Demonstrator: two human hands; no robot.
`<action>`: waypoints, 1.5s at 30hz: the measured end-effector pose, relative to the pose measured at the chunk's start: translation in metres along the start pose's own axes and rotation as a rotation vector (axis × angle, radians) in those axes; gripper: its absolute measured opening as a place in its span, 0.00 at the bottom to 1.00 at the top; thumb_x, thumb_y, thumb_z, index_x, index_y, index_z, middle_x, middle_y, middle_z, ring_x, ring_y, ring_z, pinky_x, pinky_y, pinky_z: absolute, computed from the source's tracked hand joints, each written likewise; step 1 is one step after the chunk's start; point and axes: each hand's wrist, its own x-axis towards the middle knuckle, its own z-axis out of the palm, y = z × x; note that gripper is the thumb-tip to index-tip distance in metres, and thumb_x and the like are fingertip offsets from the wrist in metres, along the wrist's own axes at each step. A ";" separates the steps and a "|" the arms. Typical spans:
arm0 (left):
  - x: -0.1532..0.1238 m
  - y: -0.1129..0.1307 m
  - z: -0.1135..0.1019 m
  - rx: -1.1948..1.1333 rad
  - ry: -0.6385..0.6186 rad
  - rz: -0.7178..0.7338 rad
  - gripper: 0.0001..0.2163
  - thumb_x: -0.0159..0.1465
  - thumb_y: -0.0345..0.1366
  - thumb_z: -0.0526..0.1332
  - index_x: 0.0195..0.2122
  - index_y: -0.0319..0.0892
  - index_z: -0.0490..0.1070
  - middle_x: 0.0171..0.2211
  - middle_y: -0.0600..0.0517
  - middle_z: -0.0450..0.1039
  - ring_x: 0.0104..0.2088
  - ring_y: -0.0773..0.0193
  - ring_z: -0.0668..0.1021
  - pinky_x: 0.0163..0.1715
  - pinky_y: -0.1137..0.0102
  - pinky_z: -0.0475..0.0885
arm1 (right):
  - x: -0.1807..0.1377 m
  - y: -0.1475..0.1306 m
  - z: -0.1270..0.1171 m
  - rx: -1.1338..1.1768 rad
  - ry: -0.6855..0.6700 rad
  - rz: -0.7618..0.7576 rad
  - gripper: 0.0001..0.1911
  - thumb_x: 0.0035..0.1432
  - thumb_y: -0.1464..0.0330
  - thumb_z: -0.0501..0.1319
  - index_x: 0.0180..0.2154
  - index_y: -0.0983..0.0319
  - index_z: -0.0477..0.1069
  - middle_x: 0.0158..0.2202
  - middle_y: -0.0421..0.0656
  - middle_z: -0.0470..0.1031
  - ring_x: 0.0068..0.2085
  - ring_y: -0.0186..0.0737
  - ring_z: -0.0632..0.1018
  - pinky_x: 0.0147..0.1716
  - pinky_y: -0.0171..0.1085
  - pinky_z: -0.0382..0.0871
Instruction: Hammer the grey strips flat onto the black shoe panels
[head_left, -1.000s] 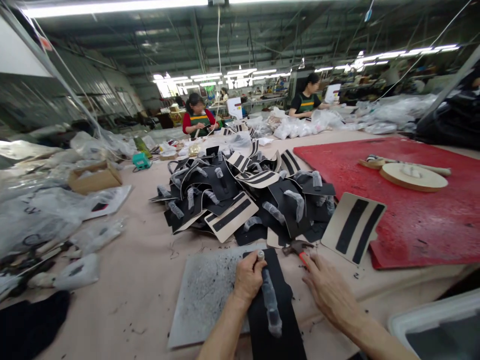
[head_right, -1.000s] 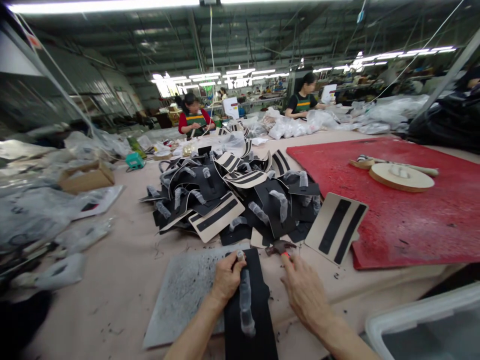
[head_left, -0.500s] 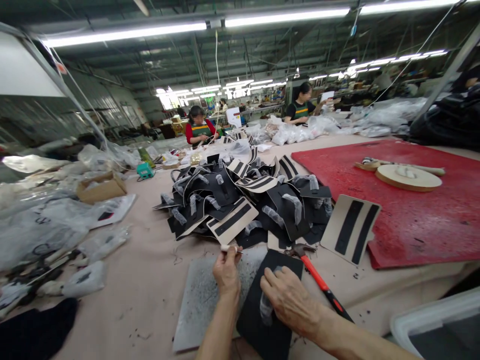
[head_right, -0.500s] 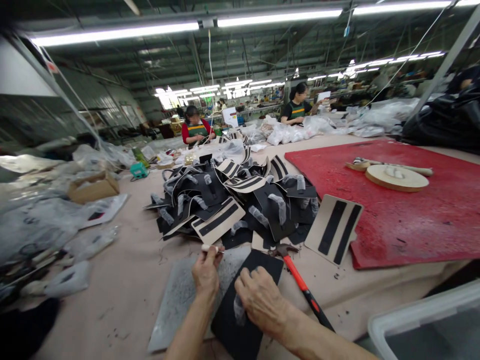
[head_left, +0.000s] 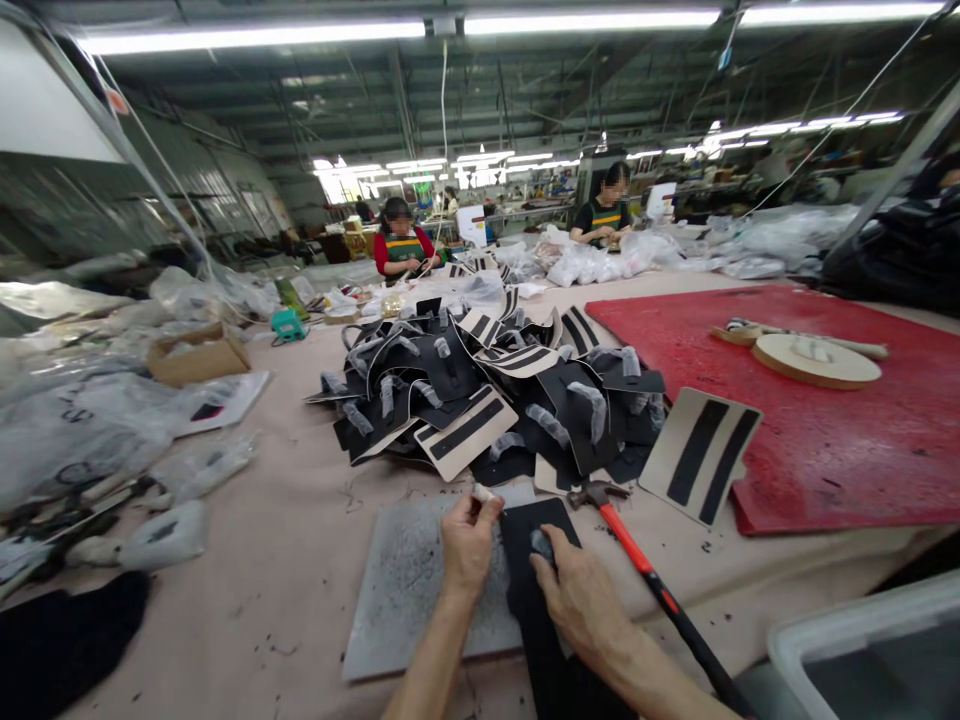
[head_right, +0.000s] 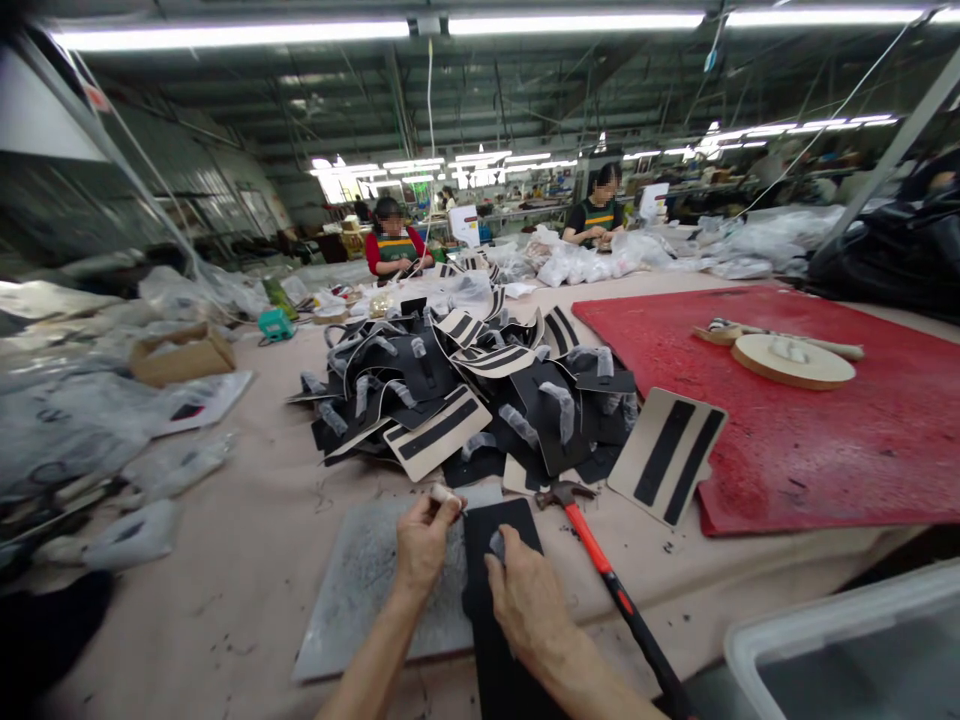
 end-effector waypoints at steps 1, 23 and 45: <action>-0.001 -0.003 0.005 0.015 -0.033 0.006 0.10 0.61 0.42 0.65 0.34 0.38 0.76 0.31 0.51 0.80 0.33 0.61 0.80 0.36 0.70 0.74 | 0.000 0.001 0.005 0.034 0.020 -0.011 0.20 0.67 0.67 0.50 0.57 0.67 0.65 0.46 0.55 0.80 0.44 0.50 0.82 0.42 0.42 0.71; 0.000 -0.017 0.014 0.085 -0.293 -0.059 0.09 0.61 0.41 0.64 0.37 0.40 0.77 0.34 0.48 0.82 0.34 0.59 0.82 0.37 0.69 0.75 | -0.004 0.022 0.017 0.146 -0.139 -0.038 0.16 0.67 0.64 0.51 0.48 0.61 0.73 0.44 0.50 0.80 0.42 0.45 0.81 0.41 0.38 0.68; -0.004 -0.011 0.017 0.283 -0.391 0.101 0.06 0.64 0.34 0.60 0.36 0.41 0.76 0.33 0.51 0.81 0.34 0.61 0.81 0.38 0.71 0.73 | -0.006 0.047 -0.004 0.286 -0.040 -0.062 0.20 0.69 0.58 0.50 0.55 0.60 0.68 0.49 0.49 0.76 0.50 0.45 0.76 0.49 0.42 0.68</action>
